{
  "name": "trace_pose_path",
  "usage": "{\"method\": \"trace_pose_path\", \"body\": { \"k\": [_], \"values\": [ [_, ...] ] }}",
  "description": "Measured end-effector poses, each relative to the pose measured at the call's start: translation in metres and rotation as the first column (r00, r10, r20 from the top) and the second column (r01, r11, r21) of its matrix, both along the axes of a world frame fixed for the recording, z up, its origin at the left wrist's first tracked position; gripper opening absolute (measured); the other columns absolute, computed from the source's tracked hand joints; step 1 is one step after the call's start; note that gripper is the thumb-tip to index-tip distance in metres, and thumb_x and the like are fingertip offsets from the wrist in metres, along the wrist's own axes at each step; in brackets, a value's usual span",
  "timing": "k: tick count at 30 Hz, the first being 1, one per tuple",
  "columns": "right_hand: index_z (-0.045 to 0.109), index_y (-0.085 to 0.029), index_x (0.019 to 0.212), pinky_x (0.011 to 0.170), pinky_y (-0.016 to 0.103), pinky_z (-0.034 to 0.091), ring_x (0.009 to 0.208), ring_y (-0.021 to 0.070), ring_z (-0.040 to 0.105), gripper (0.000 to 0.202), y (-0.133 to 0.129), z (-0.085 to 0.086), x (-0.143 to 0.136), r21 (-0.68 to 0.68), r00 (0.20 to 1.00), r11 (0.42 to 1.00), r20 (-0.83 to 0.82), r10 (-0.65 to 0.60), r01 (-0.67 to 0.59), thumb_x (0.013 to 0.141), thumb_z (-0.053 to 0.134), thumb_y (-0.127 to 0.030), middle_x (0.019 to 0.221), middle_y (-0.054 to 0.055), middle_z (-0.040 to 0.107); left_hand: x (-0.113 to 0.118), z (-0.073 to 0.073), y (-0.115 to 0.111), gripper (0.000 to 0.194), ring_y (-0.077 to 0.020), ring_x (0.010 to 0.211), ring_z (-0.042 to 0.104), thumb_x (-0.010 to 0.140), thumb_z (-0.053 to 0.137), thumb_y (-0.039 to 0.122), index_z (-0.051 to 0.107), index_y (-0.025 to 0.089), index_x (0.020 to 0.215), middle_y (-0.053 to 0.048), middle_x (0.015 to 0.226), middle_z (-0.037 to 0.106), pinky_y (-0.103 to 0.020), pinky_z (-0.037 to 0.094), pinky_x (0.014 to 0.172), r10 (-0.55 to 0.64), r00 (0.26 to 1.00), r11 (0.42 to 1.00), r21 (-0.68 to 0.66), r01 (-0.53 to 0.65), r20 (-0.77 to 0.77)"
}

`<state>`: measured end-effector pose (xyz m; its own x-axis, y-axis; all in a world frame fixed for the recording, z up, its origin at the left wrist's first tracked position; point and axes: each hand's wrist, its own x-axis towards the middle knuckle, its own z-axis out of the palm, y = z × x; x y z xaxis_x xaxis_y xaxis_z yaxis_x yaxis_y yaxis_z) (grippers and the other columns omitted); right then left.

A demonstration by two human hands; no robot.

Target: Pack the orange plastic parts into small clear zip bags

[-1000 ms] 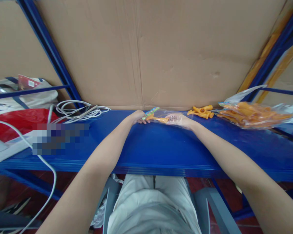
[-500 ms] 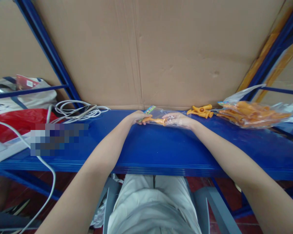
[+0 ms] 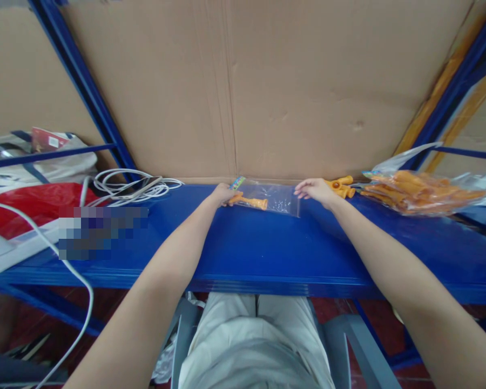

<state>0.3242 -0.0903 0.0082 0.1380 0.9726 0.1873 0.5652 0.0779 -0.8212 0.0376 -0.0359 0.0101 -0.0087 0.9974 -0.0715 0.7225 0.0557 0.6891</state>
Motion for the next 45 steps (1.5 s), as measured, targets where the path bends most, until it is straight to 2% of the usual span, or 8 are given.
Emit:
{"method": "trace_pose_path", "body": {
  "k": [4,6,9,13,16,25,37,45],
  "values": [
    [0.074,-0.017,0.092,0.093,0.041,0.049,0.106,0.0283,0.066,0.02,0.002,0.001,0.035,0.166,0.764,0.918,0.512,-0.392,0.36,0.082,0.057,-0.013,0.102,0.013,0.074,-0.006,-0.004,0.002,0.039,-0.0337,0.114,0.067,0.09,0.065,0.044,0.067,0.01,0.109,-0.022,0.116,0.07,-0.035,0.054,0.087,0.177,0.913,0.957,0.282,-0.073,-0.367],
    [0.071,-0.013,0.109,0.096,0.045,0.046,0.114,0.0319,0.061,0.029,0.0,0.0,0.049,0.212,0.654,0.856,0.568,-0.5,0.471,0.086,0.053,-0.018,0.115,0.018,0.069,-0.005,-0.007,0.002,0.044,-0.0346,0.13,0.056,0.093,0.06,0.039,0.06,0.009,0.125,-0.023,0.133,0.062,-0.04,0.049,0.103,0.213,0.877,0.897,0.443,0.0,-0.43],
    [0.061,-0.007,0.126,0.098,0.049,0.042,0.121,0.0356,0.055,0.041,-0.004,-0.006,0.063,0.236,0.591,0.795,0.559,-0.582,0.559,0.09,0.049,-0.024,0.129,0.026,0.06,-0.001,-0.013,0.006,0.045,-0.0297,0.143,0.043,0.097,0.048,0.028,0.051,0.009,0.137,-0.021,0.149,0.05,-0.04,0.035,0.118,0.067,0.884,0.841,0.504,0.199,-0.462],
    [0.05,-0.015,0.142,0.102,0.056,0.036,0.13,0.0386,0.046,0.053,-0.005,-0.019,0.074,0.214,0.633,0.833,0.562,-0.532,0.51,0.091,0.049,-0.032,0.145,0.024,0.047,0.006,-0.02,0.011,0.051,-0.0244,0.15,0.031,0.099,0.038,0.027,0.047,0.009,0.146,-0.014,0.158,0.041,-0.033,0.021,0.124,-0.275,0.821,0.843,0.285,0.456,-0.5],
    [0.044,-0.024,0.147,0.104,0.06,0.033,0.133,0.0391,0.043,0.058,-0.004,-0.023,0.075,0.133,0.671,0.888,0.608,-0.424,0.44,0.091,0.052,-0.034,0.148,0.02,0.046,0.009,-0.022,0.012,0.054,-0.0227,0.15,0.032,0.103,0.024,0.028,0.05,0.005,0.145,-0.014,0.157,0.042,-0.031,0.019,0.124,-0.397,0.759,0.862,0.076,0.502,-0.516],
    [0.05,-0.008,0.128,0.102,0.055,0.035,0.122,0.0372,0.054,0.046,-0.006,-0.013,0.061,0.175,0.575,0.839,0.655,-0.49,0.516,0.092,0.055,-0.036,0.128,0.029,0.057,0.009,-0.023,0.017,0.056,-0.0194,0.15,0.03,0.102,0.021,0.027,0.048,0.005,0.146,-0.014,0.159,0.037,-0.028,0.016,0.123,-0.415,0.734,0.858,0.039,0.513,-0.537],
    [0.06,-0.007,0.114,0.097,0.048,0.035,0.113,0.034,0.059,0.032,-0.001,-0.017,0.068,0.208,0.48,0.784,0.69,-0.541,0.585,0.088,0.05,-0.023,0.113,0.026,0.065,0.009,-0.022,0.014,0.053,-0.0229,0.147,0.037,0.101,0.025,0.03,0.059,0.008,0.135,-0.013,0.154,0.047,-0.028,0.02,0.122,-0.41,0.767,0.859,0.075,0.507,-0.495],
    [0.061,-0.011,0.119,0.092,0.047,0.04,0.106,0.0322,0.062,0.036,-0.004,-0.005,0.065,0.252,0.545,0.775,0.587,-0.598,0.579,0.089,0.042,-0.018,0.114,0.022,0.061,0.006,-0.024,0.018,0.051,-0.0242,0.145,0.04,0.099,0.028,0.03,0.064,0.01,0.13,-0.013,0.149,0.054,-0.032,0.022,0.122,-0.405,0.793,0.861,0.103,0.499,-0.454]
  ]
}}
